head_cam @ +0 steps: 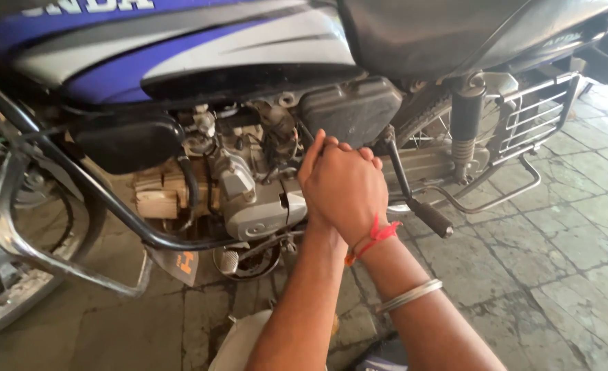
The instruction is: Removing side panels and working on motorcycle engine components.
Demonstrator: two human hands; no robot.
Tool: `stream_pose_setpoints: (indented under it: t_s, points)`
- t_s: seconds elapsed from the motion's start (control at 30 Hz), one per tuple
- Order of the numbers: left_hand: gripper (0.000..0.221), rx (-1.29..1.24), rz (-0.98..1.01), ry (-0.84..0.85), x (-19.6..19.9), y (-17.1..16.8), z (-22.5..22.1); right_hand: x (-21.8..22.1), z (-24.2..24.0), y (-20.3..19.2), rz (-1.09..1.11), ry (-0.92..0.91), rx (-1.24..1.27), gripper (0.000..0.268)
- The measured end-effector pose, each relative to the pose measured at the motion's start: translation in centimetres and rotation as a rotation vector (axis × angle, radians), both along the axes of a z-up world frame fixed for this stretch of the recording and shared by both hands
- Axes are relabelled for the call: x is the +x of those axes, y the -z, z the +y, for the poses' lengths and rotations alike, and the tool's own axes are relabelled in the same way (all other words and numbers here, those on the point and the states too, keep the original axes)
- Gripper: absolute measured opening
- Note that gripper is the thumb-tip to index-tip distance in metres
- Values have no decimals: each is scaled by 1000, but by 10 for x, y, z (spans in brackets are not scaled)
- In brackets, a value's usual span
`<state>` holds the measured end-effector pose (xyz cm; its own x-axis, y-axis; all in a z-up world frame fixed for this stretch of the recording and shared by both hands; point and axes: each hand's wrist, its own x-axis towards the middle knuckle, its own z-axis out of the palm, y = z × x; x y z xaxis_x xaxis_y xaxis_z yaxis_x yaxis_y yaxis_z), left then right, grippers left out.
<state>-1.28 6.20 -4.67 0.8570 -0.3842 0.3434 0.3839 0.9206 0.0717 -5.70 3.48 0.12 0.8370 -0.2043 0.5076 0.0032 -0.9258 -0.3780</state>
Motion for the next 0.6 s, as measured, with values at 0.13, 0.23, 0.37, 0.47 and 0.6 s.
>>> stream_pose_setpoints:
  t_s: [0.13,0.23,0.37,0.47,0.6]
  points:
    - [25,-24,51,-29,31,15,0,-10,-7,-12,-28,-7,-289,21]
    - [19,208,166,-91,51,15,23,-9,-17,0,-91,-41,-408,17]
    - [11,548,121,-142,92,42,45,-17,-16,10,-267,-62,-569,36]
    - [11,584,92,-92,118,49,48,-38,7,-12,-180,-79,-305,43]
    - [7,625,105,-79,119,46,58,-42,10,0,-72,-56,179,48]
